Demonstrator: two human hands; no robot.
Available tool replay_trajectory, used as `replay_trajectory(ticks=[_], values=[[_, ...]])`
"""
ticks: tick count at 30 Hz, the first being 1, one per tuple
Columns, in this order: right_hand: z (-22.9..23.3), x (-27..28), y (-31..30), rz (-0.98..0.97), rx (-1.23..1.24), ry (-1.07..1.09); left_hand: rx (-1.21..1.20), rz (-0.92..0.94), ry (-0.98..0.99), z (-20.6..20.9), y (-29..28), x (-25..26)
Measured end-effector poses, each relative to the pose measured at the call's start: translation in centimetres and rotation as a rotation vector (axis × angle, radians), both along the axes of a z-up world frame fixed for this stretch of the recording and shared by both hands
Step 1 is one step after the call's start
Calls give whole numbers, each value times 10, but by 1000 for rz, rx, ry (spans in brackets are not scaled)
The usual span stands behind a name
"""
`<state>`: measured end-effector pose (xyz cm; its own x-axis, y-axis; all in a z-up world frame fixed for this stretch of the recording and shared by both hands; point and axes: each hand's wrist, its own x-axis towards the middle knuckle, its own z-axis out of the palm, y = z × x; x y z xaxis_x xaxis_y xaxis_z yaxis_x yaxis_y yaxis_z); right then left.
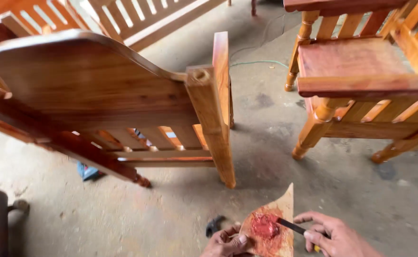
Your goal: The person hammers a nail into a small wooden piece using a hammer. They then use a chisel to apply a red substance from a wooden board into a hole on a wooden chair leg. Finally, they apply the red substance to the small wooden piece with the chisel.
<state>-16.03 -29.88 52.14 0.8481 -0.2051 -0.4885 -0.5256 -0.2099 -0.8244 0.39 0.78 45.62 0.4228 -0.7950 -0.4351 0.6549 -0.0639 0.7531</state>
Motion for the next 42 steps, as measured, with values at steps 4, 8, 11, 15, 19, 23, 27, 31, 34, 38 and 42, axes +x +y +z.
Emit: replay_trajectory(ticks=[4,8,11,15,19,23,27,31,34,38,42], values=[[158,-22,30,-11,6,37,-110,144,193,137,20,-59],[311,-39,47,-3,-92,-8,-170,224,263,245,37,-103],[402,-46,65,193,-166,-86,-189,340,248,320,44,-131],[455,-33,85,185,-224,-31,-271,500,227,355,57,-143],[467,-6,107,215,-165,-42,-351,556,173,300,82,-131],[452,23,126,142,-169,-1,-244,540,213,351,103,-91],[459,28,148,89,-94,0,-215,501,238,407,118,-63],[479,45,152,-10,-144,10,-222,441,207,417,118,-31],[493,58,149,8,-169,-39,-244,427,204,431,111,-13],[495,74,135,18,-178,-54,-242,437,244,423,98,-2],[484,89,109,34,-159,-60,-240,454,268,407,88,6]])
